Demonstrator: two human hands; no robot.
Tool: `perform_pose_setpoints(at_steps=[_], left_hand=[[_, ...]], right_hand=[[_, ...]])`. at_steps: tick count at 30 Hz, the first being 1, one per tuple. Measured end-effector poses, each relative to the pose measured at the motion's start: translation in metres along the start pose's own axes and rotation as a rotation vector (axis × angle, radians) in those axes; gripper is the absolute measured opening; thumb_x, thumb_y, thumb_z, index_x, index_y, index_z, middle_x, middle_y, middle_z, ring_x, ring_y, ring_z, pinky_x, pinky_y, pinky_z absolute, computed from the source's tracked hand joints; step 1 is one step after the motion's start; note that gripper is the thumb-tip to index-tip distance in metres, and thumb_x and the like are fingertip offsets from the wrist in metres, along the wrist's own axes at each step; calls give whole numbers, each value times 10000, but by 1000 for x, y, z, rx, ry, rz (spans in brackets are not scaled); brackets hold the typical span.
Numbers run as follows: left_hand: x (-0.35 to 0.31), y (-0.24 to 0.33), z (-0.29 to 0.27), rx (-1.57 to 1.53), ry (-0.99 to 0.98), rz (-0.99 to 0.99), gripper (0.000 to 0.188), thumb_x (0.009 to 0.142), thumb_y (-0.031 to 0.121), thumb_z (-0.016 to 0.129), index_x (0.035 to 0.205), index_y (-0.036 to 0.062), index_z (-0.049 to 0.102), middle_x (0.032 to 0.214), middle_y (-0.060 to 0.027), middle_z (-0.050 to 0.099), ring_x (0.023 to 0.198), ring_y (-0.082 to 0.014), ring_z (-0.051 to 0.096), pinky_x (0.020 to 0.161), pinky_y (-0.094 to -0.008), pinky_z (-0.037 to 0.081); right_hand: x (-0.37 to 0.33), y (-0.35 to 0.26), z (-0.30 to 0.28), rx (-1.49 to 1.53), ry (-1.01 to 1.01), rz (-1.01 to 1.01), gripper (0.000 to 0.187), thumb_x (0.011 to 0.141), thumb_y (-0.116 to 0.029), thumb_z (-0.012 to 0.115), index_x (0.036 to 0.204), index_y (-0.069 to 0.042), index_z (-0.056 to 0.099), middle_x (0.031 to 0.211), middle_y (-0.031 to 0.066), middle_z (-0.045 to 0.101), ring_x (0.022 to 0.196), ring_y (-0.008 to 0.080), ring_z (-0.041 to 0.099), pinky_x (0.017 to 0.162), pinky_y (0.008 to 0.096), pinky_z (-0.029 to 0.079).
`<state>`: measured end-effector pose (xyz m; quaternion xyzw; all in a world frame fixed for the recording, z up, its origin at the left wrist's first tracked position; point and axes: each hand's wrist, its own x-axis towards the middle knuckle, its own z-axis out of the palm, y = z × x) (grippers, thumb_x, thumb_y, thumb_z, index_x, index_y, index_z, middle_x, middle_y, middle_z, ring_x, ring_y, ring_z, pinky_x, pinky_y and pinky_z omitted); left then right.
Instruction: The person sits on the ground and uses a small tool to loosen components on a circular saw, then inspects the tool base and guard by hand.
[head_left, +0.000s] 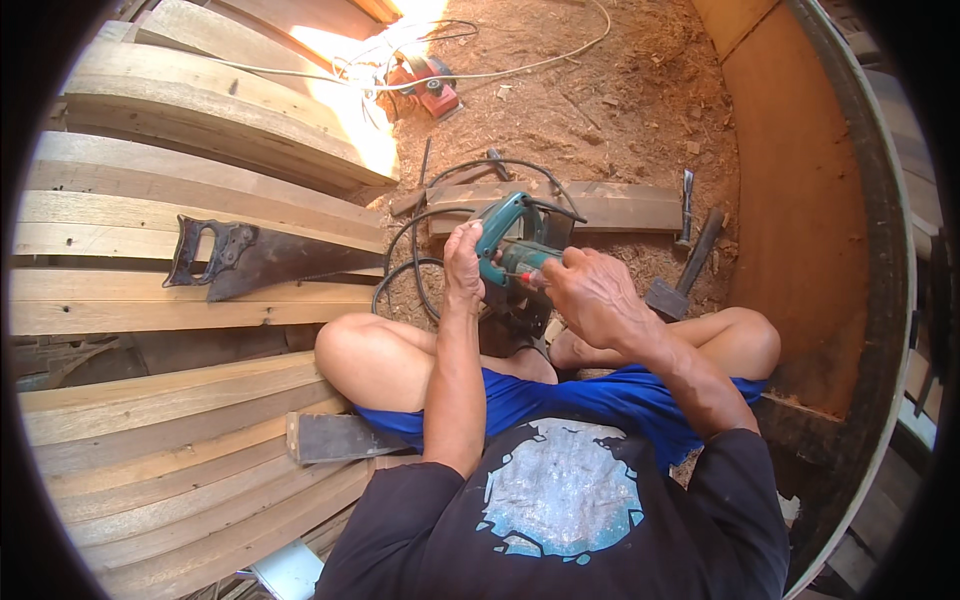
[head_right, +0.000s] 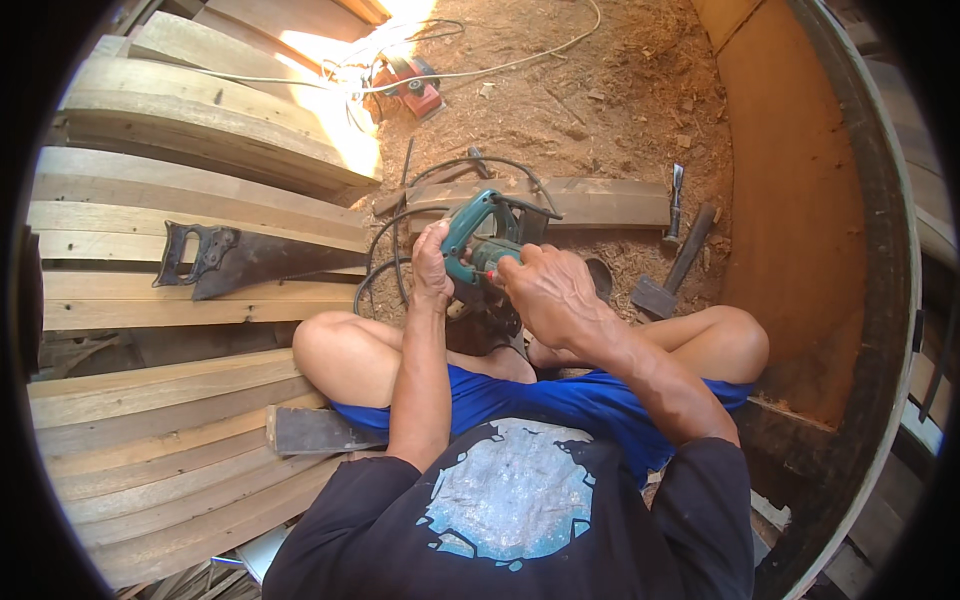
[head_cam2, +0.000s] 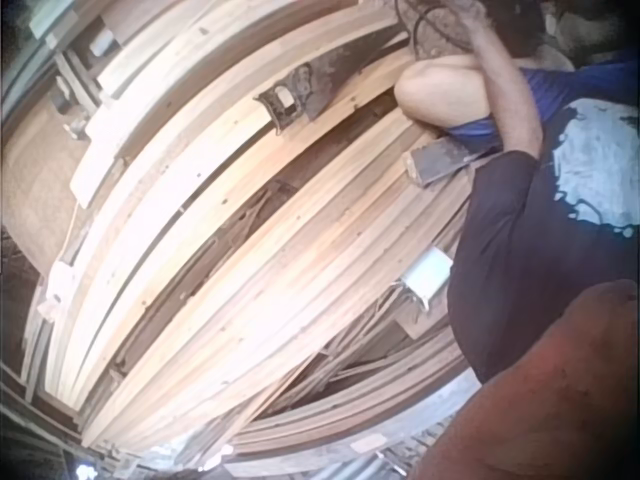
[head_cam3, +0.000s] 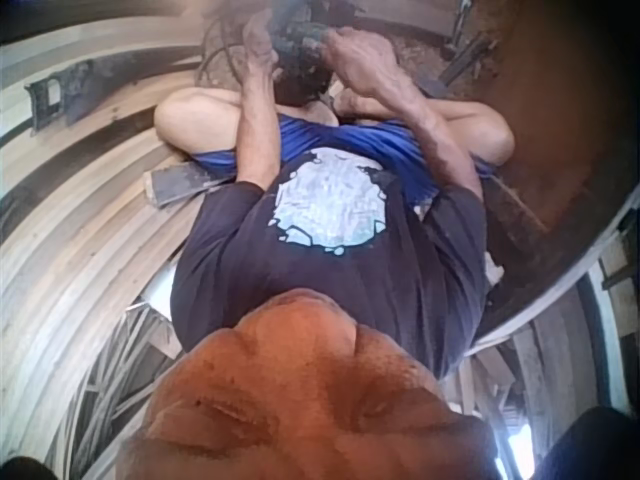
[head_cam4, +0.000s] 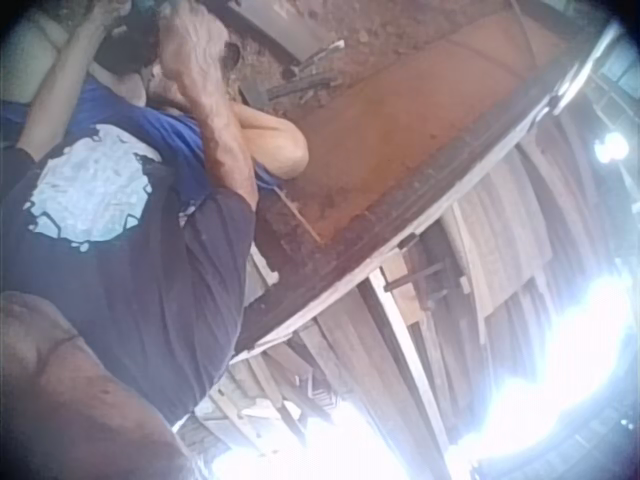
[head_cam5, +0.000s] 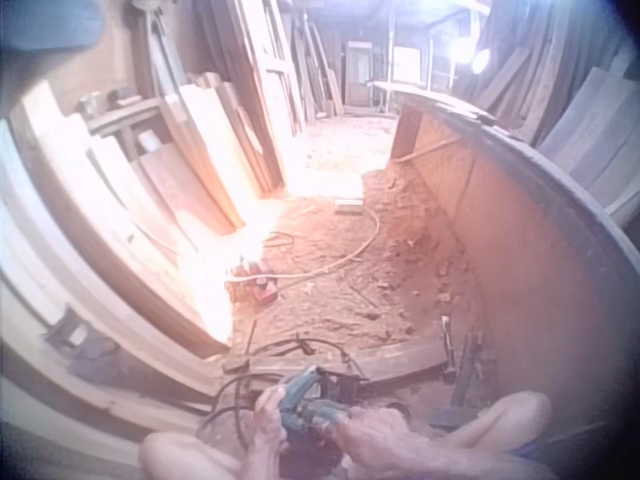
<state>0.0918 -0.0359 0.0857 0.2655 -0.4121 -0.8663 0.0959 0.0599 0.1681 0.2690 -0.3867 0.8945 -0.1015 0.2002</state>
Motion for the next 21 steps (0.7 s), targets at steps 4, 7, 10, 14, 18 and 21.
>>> perform_pose_setpoints(at_steps=[4, 7, 10, 14, 18, 21], left_hand=[[0, -1, -1, -2, -8, 7, 291, 977, 269, 615, 1163, 48, 586, 837, -80, 683, 610, -143, 632, 512, -258, 491], [0, 1, 0, 3, 7, 1, 292, 974, 266, 616, 1164, 46, 588, 836, -79, 684, 606, -144, 632, 509, -258, 492], [-1, 2, 1, -1, 21, -7, 292, 975, 263, 616, 1167, 44, 591, 834, -76, 684, 602, -143, 632, 507, -257, 494], [-2, 2, 3, -8, 21, -7, 293, 978, 260, 615, 1173, 43, 592, 829, -73, 683, 600, -144, 632, 506, -256, 495], [-1, 0, -2, 6, 30, -5, 254, 990, 272, 594, 1110, 50, 619, 840, -107, 694, 603, -169, 645, 521, -283, 513], [0, 0, -2, -1, 24, -7, 263, 989, 276, 597, 1118, 49, 622, 844, -109, 694, 605, -168, 645, 516, -278, 512]], right_hand=[[-3, 4, 5, 2, 242, -288, 205, 859, -108, 657, 1058, -81, 701, 926, 141, 580, 885, 346, 592, 789, 454, 498], [-3, 5, 8, 55, 233, -260, 213, 858, -60, 637, 1059, -83, 705, 980, 137, 589, 939, 339, 588, 817, 444, 491], [-3, 11, 5, 62, 257, -250, 159, 869, -87, 658, 1026, -68, 673, 964, 140, 588, 924, 336, 611, 791, 456, 504], [-4, 12, -5, 103, 282, -176, 150, 887, -91, 654, 1029, -43, 661, 958, 171, 589, 888, 377, 619, 767, 486, 507], [-13, 8, -10, 175, 159, -74, 223, 868, -93, 688, 1084, -45, 663, 981, 196, 598, 891, 406, 631, 755, 503, 513], [-19, 6, -5, 207, 150, -77, 229, 859, -104, 698, 1080, -48, 672, 986, 205, 603, 895, 415, 638, 745, 506, 516]])
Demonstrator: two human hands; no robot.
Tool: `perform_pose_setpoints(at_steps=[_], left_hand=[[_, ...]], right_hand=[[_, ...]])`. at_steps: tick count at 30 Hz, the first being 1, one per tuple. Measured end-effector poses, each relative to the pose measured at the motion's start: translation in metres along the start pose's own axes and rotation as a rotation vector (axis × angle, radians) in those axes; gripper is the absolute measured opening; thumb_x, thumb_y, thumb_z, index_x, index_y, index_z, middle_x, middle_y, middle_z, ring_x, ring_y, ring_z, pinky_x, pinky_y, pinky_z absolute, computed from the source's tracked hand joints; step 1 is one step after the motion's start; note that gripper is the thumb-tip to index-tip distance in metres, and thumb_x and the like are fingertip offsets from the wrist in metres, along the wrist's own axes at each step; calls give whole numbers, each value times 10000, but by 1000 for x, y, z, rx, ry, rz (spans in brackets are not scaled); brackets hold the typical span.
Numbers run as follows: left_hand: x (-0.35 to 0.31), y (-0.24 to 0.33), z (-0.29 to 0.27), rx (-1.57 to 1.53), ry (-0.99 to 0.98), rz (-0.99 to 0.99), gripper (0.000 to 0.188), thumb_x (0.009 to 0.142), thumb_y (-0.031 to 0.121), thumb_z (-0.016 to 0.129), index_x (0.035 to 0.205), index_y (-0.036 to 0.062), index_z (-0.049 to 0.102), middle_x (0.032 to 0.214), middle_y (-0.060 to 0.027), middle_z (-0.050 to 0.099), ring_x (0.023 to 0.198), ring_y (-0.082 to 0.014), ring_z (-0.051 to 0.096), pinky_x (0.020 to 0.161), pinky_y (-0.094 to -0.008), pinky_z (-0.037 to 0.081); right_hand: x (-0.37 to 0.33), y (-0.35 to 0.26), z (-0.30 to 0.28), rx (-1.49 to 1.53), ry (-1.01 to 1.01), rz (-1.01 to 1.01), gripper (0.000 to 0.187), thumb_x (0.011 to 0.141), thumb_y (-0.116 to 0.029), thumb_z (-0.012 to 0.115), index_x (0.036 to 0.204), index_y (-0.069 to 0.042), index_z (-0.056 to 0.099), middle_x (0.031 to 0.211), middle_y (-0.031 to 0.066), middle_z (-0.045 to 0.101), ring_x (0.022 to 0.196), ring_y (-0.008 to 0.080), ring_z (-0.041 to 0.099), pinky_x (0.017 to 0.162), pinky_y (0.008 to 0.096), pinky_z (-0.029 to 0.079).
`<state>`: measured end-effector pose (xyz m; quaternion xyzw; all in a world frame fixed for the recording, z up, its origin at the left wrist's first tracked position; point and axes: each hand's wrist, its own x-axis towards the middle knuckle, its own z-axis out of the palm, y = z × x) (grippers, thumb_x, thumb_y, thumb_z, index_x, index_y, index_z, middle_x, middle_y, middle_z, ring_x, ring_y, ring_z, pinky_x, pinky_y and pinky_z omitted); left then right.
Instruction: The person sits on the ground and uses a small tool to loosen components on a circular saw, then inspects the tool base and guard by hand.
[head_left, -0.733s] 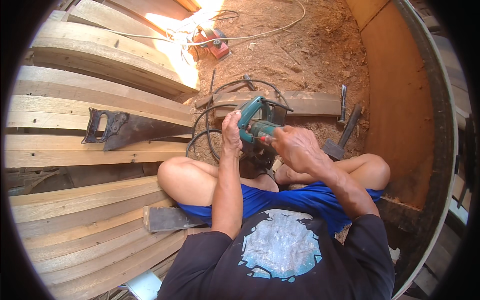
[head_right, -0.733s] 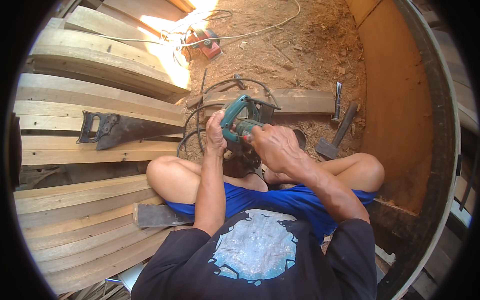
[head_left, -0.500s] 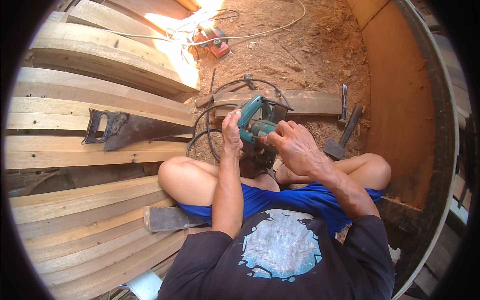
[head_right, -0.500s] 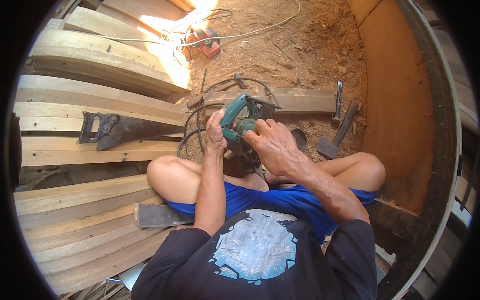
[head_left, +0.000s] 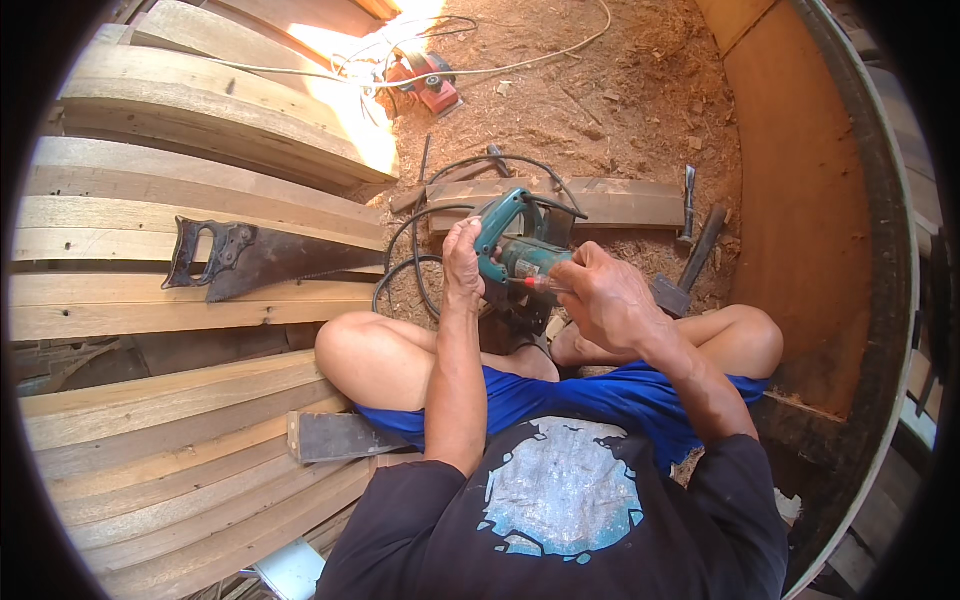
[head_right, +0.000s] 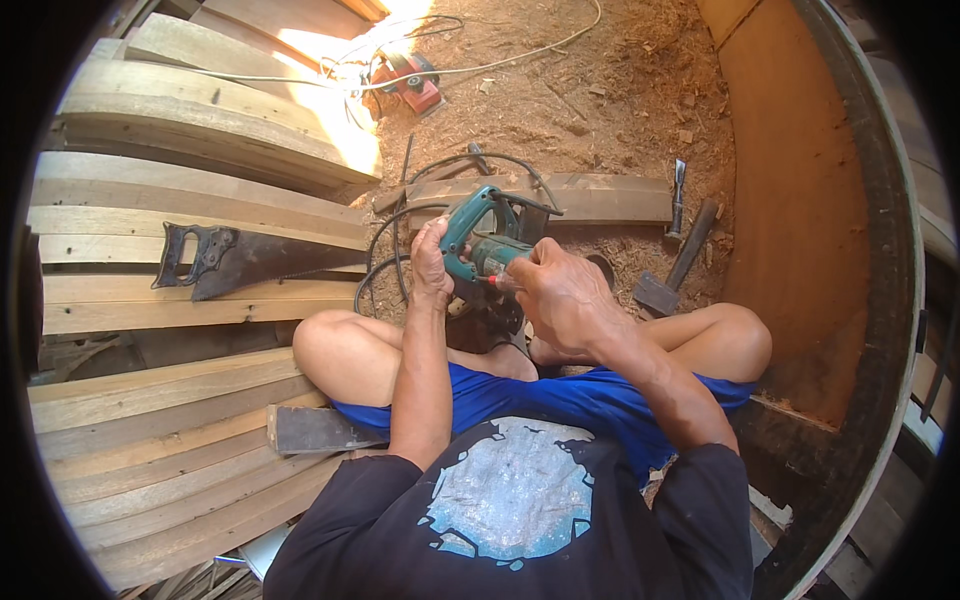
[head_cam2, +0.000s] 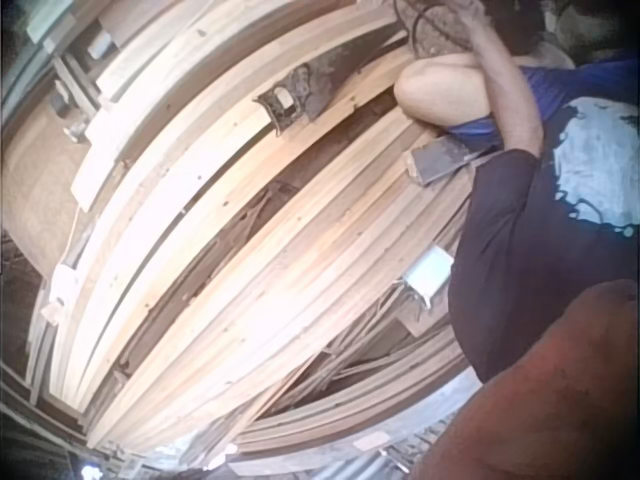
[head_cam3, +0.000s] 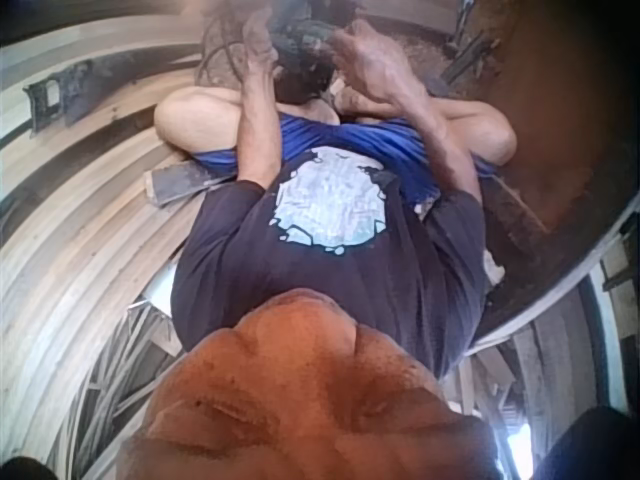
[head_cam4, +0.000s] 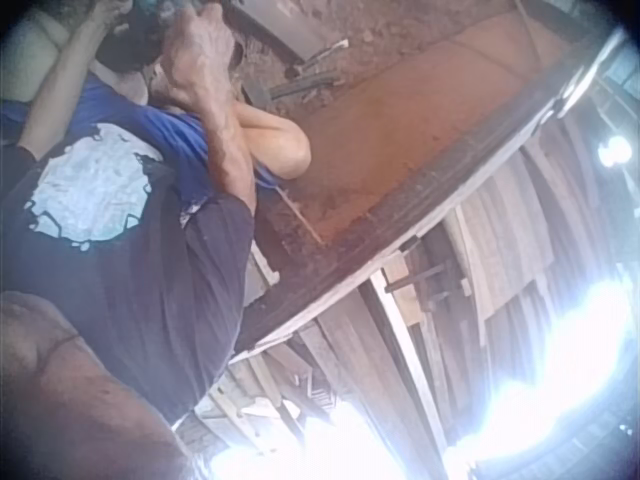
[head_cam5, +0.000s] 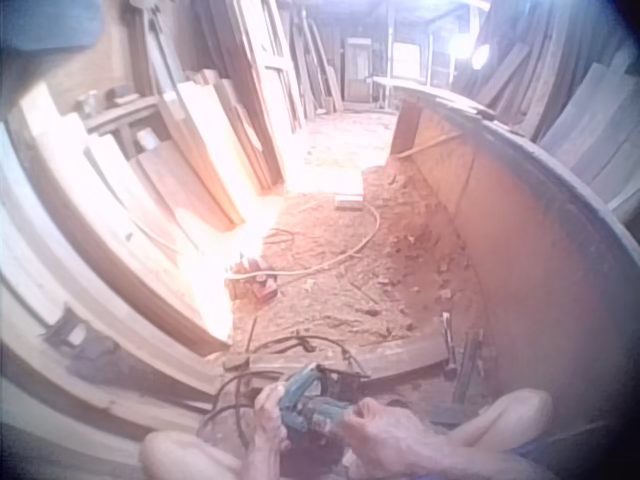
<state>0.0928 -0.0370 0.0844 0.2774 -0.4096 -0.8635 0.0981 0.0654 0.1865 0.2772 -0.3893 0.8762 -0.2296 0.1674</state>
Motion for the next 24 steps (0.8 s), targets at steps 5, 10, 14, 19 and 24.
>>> perform_pose_setpoints(at_steps=[5, 10, 14, 19, 24], left_hand=[[1, -1, -1, -14, -13, 1, 272, 988, 275, 600, 1139, 51, 629, 843, -104, 693, 607, -168, 644, 503, -273, 508], [-2, 1, 4, -21, 2, -8, 271, 987, 275, 604, 1137, 51, 631, 845, -106, 694, 607, -168, 645, 501, -275, 509], [-3, 1, 6, 0, 10, 4, 271, 986, 277, 607, 1135, 52, 632, 847, -109, 699, 603, -171, 648, 500, -278, 509], [-1, 0, 0, 4, 4, 5, 289, 979, 282, 621, 1153, 52, 614, 848, -99, 698, 607, -164, 644, 516, -273, 506], [-1, -1, -4, 3, 30, 14, 305, 975, 296, 637, 1147, 46, 611, 842, -94, 693, 614, -159, 634, 523, -267, 491]], right_hand=[[-1, 2, 15, -12, -31, -1, 283, 868, -128, 715, 1145, -77, 689, 1015, 199, 610, 898, 419, 646, 752, 514, 520], [0, 3, 25, 26, 29, 0, 224, 886, -137, 683, 1103, -85, 698, 969, 217, 592, 856, 435, 645, 717, 534, 517], [0, 6, 28, 20, 29, 30, 215, 891, -141, 685, 1099, -92, 699, 1001, 225, 595, 872, 433, 649, 723, 527, 524], [0, -2, 28, 36, 67, 71, 232, 915, -179, 674, 1096, -34, 675, 925, 250, 648, 850, 460, 672, 741, 552, 531], [3, -17, 34, 101, -91, 231, 239, 935, -198, 663, 1113, -39, 673, 889, 289, 698, 872, 480, 691, 779, 574, 534]])
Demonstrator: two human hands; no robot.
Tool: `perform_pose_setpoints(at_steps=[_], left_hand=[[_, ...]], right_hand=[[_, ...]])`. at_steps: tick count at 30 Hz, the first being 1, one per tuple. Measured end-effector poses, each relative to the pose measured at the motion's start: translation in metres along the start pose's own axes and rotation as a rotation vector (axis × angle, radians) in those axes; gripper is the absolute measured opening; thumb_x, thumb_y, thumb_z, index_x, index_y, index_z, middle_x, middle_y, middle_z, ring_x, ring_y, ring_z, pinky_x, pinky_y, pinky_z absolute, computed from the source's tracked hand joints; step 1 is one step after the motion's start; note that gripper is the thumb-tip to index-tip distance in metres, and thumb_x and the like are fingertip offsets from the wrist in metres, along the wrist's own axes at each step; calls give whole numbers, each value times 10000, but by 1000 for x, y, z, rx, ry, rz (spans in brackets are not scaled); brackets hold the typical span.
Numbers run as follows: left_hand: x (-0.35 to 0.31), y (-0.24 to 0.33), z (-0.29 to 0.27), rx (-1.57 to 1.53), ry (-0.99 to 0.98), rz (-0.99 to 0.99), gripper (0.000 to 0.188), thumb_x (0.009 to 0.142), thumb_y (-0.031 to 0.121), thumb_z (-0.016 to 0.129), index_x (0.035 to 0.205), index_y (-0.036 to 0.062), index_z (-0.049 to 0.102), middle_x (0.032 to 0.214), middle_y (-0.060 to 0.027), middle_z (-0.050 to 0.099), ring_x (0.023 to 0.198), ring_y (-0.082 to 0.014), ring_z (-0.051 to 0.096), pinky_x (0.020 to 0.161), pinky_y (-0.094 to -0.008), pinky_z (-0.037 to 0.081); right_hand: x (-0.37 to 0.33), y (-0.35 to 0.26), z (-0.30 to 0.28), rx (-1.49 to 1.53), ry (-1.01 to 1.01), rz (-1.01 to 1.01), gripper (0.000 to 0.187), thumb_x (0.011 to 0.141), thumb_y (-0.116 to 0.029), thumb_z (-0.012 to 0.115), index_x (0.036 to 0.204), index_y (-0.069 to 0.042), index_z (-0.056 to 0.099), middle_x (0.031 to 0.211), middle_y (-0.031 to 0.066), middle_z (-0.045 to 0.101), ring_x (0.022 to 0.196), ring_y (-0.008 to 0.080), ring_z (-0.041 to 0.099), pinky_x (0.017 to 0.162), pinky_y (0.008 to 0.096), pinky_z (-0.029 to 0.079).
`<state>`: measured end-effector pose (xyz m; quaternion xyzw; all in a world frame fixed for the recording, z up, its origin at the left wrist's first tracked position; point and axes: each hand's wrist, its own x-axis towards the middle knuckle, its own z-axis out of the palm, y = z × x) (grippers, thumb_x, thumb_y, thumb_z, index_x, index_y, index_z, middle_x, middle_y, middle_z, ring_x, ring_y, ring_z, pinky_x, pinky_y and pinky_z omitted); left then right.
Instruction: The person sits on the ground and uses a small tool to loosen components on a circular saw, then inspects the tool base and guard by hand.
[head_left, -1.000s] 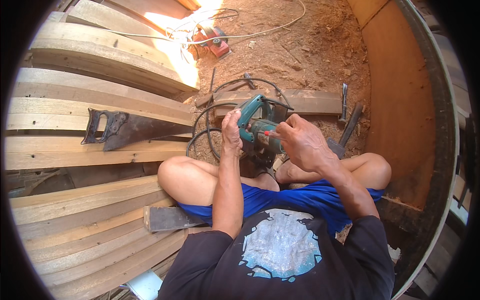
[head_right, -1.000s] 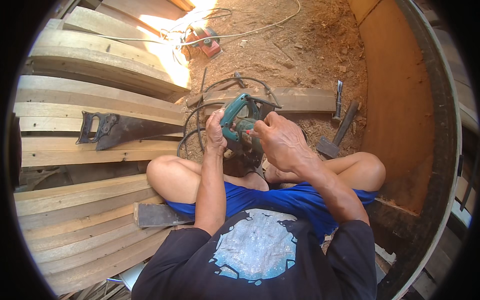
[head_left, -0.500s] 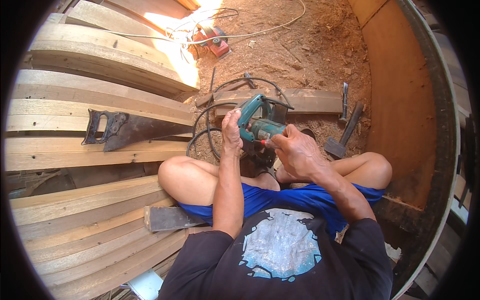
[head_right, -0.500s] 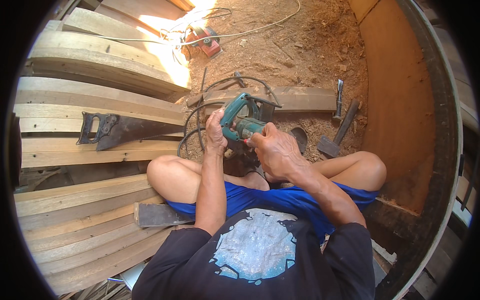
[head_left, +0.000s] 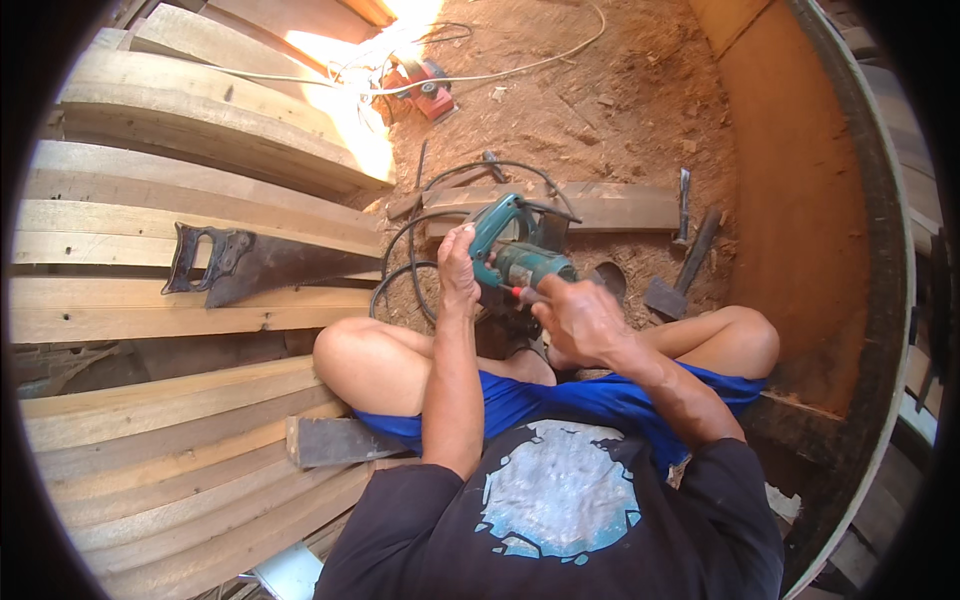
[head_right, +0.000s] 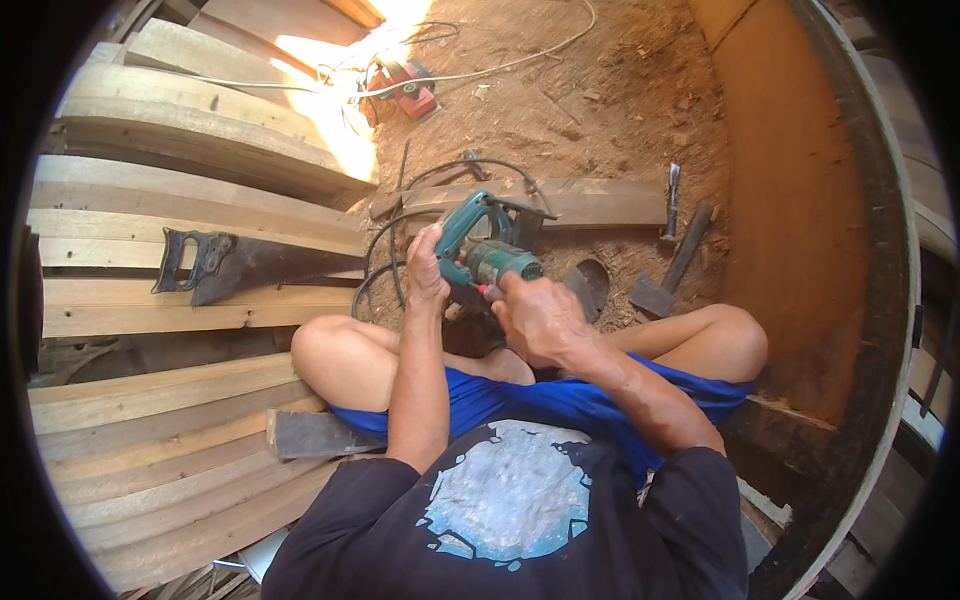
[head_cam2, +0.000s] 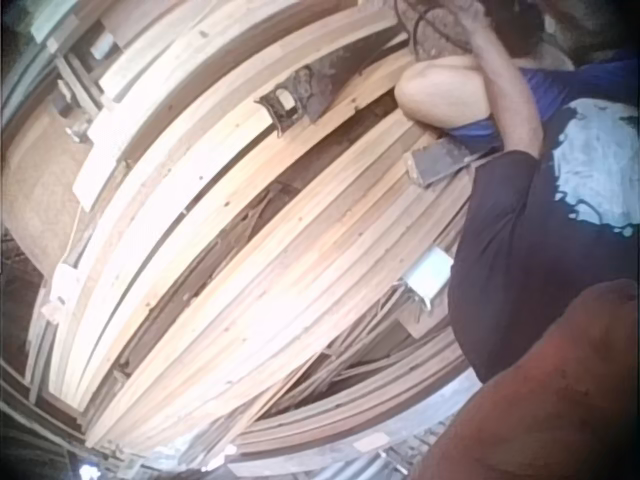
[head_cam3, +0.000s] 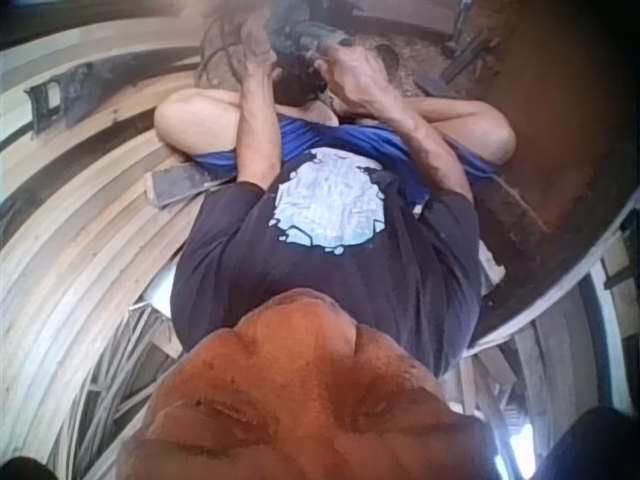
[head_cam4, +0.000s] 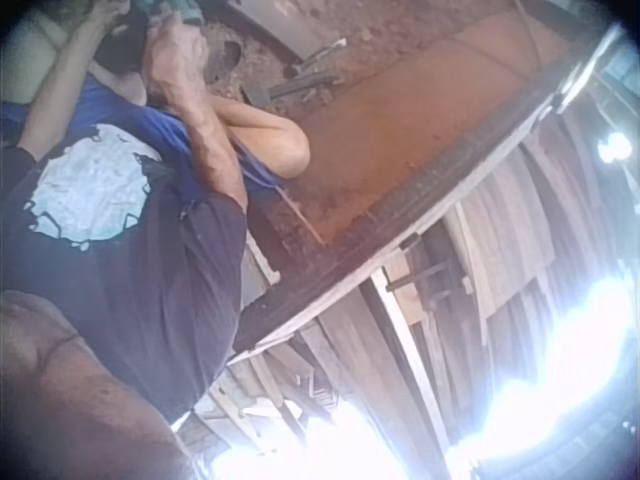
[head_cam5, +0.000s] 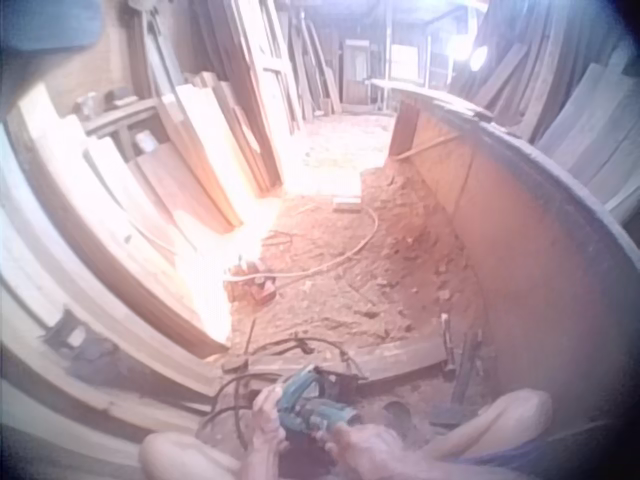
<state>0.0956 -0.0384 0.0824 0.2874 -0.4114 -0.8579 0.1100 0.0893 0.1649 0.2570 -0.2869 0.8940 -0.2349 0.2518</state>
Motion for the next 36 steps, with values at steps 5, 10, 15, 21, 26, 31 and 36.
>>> perform_pose_setpoints(at_steps=[5, 10, 15, 21, 26, 31, 36], left_hand=[[3, 1, -1, -45, -119, 65, 305, 983, 322, 643, 1054, 25, 647, 830, -108, 695, 606, -180, 647, 501, -288, 506], [5, -4, -5, -10, -58, 22, 303, 992, 330, 633, 1094, 45, 630, 814, -62, 669, 602, -138, 606, 502, -254, 462], [7, -11, -6, -19, -66, -2, 271, 1007, 307, 613, 1106, 56, 633, 828, -41, 662, 607, -130, 605, 509, -247, 462], [6, -12, -6, 8, -59, 29, 334, 1006, 332, 633, 1140, 25, 636, 854, -59, 669, 636, -130, 626, 524, -245, 489], [-8, -1, 12, 2, -70, 24, 337, 1013, 311, 617, 1179, 18, 636, 863, -49, 669, 637, -126, 625, 534, -250, 489], [-6, -3, 9, 3, -81, 57, 323, 1017, 294, 602, 1187, 21, 635, 858, -48, 668, 643, -122, 618, 553, -243, 488], [-4, -6, 8, -19, -66, 31, 305, 1020, 289, 596, 1175, 29, 635, 854, -52, 672, 647, -125, 619, 558, -244, 491]], right_hand=[[2, 11, 6, 11, -101, -78, 273, 928, -178, 628, 1183, -80, 642, 879, 265, 711, 851, 481, 693, 734, 584, 535], [5, 13, -2, -202, -123, -289, 342, 864, -131, 634, 1187, -27, 587, 701, 234, 665, 672, 454, 674, 582, 556, 517], [3, 17, -7, -310, -124, -342, 422, 789, -136, 667, 1192, -33, 591, 752, 221, 677, 688, 426, 690, 588, 525, 540], [-5, 8, -2, -239, -162, -215, 434, 900, -142, 633, 1315, -24, 584, 945, 251, 704, 886, 412, 718, 754, 497, 572], [5, 18, -6, 551, -241, 268, 419, 978, -191, 599, 1339, 18, 626, 1062, 281, 721, 997, 354, 730, 867, 436, 562], [3, 8, -7, -14, -247, -17, 414, 932, -115, 576, 1334, -44, 645, 1051, 308, 701, 941, 430, 719, 831, 479, 564], [1, 1, -16, -409, -246, -222, 480, 962, -193, 589, 1439, -142, 582, 1012, 251, 701, 855, 456, 692, 772, 491, 561]])
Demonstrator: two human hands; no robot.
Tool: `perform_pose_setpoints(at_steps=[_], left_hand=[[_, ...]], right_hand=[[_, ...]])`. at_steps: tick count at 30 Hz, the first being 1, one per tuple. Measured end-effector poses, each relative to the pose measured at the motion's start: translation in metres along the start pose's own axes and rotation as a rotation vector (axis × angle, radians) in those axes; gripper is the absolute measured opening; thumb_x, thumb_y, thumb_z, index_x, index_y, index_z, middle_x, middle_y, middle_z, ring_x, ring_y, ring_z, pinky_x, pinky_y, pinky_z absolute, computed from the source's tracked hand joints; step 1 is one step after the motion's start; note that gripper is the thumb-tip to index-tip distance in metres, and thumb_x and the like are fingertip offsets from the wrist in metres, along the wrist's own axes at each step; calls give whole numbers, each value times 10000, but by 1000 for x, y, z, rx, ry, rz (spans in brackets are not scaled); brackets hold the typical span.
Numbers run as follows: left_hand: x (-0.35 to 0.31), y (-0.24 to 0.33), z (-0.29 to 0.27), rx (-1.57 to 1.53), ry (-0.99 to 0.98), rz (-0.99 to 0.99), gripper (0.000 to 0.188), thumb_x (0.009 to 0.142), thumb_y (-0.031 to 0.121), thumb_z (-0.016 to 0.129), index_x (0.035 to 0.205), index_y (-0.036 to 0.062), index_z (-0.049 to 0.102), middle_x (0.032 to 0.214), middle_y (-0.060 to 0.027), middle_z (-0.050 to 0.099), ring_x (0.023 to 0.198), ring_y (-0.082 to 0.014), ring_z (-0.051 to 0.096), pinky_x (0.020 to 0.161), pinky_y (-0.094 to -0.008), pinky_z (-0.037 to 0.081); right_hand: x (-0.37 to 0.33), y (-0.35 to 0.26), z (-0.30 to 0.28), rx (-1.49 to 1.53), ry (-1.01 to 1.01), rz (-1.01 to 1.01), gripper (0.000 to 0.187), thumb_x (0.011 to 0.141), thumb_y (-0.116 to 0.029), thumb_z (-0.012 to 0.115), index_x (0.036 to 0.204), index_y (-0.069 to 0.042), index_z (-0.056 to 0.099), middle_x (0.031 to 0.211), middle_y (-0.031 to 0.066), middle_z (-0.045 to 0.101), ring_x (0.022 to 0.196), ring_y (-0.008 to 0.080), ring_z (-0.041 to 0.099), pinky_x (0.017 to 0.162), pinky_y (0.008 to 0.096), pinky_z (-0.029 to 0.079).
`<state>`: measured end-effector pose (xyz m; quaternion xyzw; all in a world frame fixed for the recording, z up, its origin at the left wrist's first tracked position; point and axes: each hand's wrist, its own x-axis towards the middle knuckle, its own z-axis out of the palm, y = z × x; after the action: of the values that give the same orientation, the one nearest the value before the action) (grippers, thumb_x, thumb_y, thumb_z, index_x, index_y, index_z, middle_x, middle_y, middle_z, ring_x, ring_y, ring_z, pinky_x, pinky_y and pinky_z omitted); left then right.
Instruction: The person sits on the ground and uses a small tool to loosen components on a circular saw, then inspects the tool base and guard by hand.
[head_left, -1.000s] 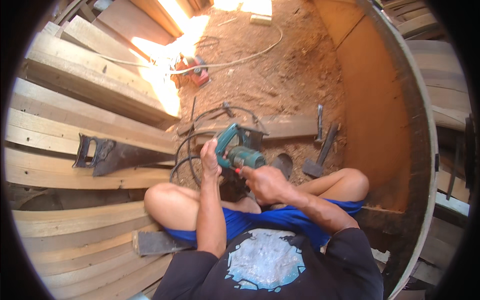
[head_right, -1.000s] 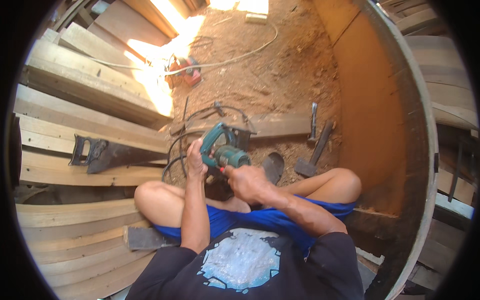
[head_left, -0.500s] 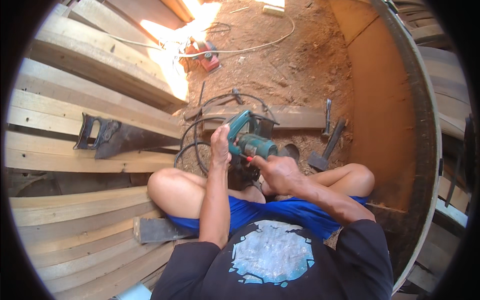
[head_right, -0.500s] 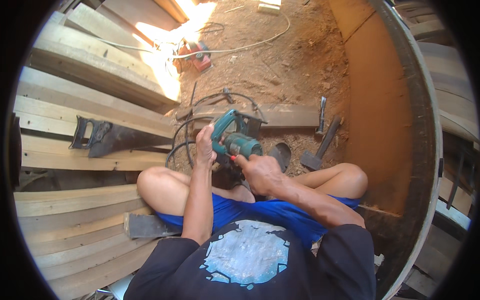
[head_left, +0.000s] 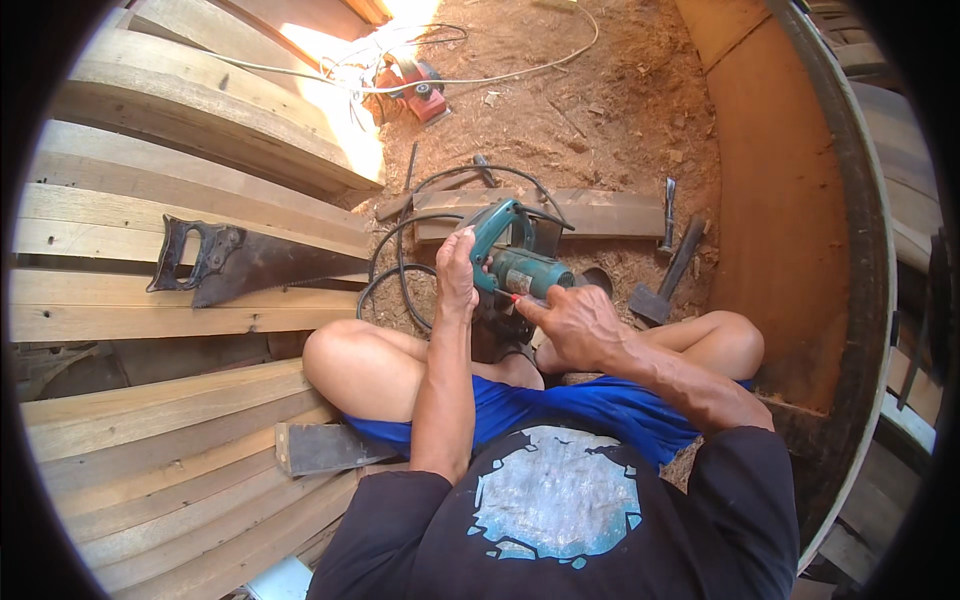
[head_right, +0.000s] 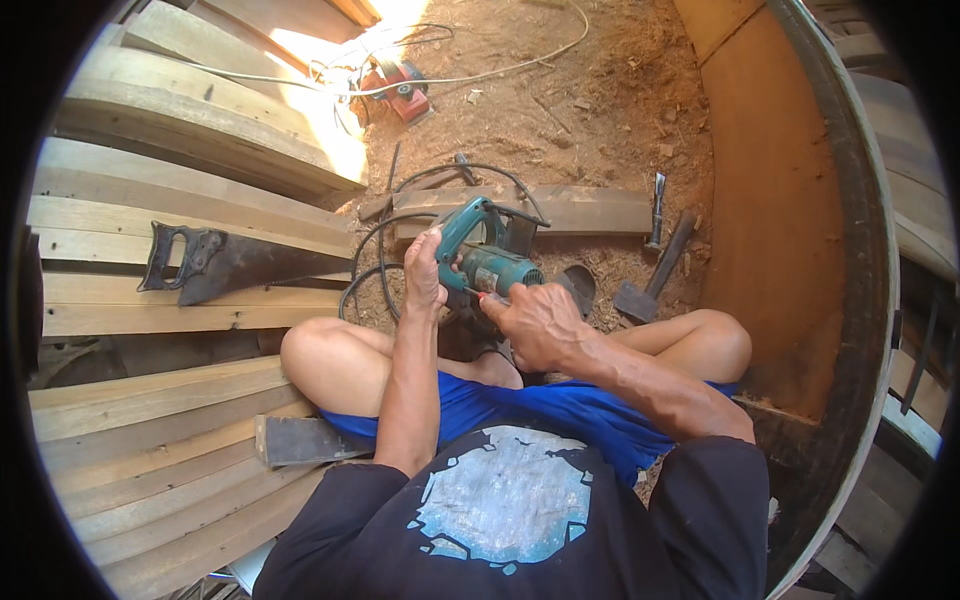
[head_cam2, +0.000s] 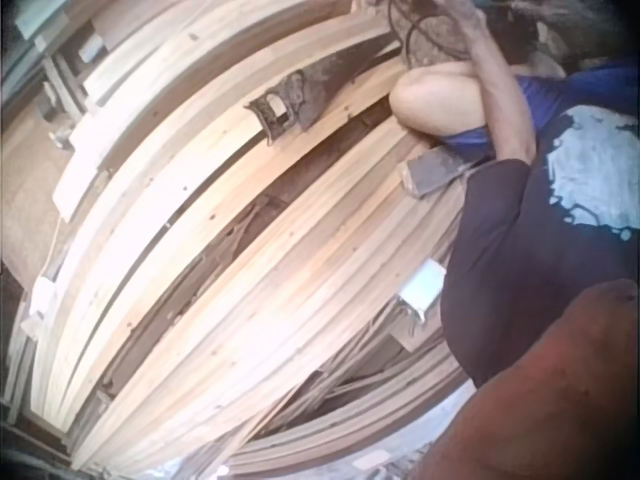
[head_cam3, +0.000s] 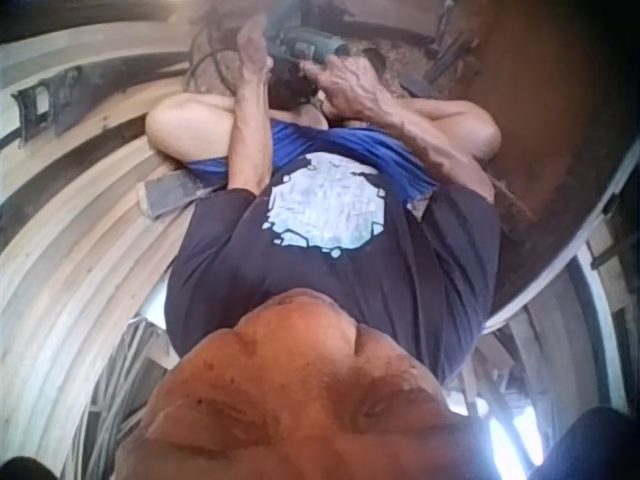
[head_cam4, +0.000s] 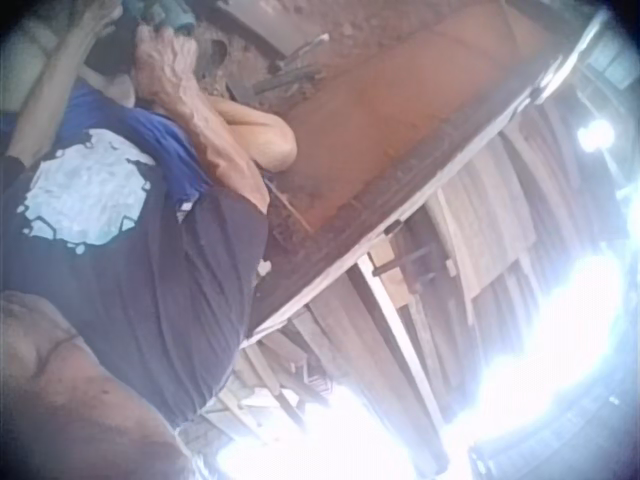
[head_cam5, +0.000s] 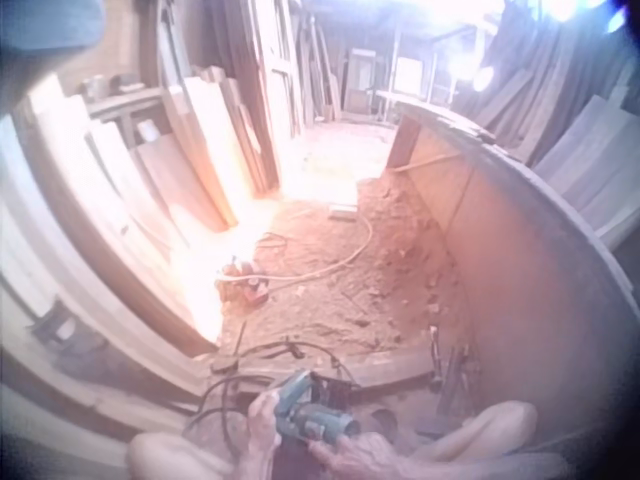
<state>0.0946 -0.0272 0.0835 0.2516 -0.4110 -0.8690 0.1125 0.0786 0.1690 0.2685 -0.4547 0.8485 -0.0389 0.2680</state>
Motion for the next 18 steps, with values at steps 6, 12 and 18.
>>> perform_pose_setpoints(at_steps=[6, 12, 18], left_hand=[[1, 1, 5, 6, -20, -11, 308, 1017, 276, 602, 1192, 24, 622, 839, -61, 678, 643, -133, 633, 542, -246, 500], [0, 1, -3, 15, 6, -7, 319, 1012, 285, 632, 1200, 26, 638, 860, -39, 680, 640, -107, 616, 553, -237, 482], [0, 2, 1, 8, 1, -22, 290, 1016, 276, 625, 1186, 43, 650, 858, -37, 683, 642, -110, 621, 547, -235, 482]], right_hand=[[4, 11, 31, 565, 318, 142, 441, 968, -279, 642, 1323, -20, 607, 1012, 255, 710, 889, 462, 699, 812, 497, 562], [-1, 3, 17, 629, 29, 310, 333, 997, -267, 588, 1148, 24, 642, 858, 265, 709, 914, 460, 703, 813, 524, 553], [-7, -4, 22, 4, 298, -41, 282, 909, -179, 624, 1134, -10, 631, 828, 235, 699, 882, 428, 707, 728, 563, 540]])
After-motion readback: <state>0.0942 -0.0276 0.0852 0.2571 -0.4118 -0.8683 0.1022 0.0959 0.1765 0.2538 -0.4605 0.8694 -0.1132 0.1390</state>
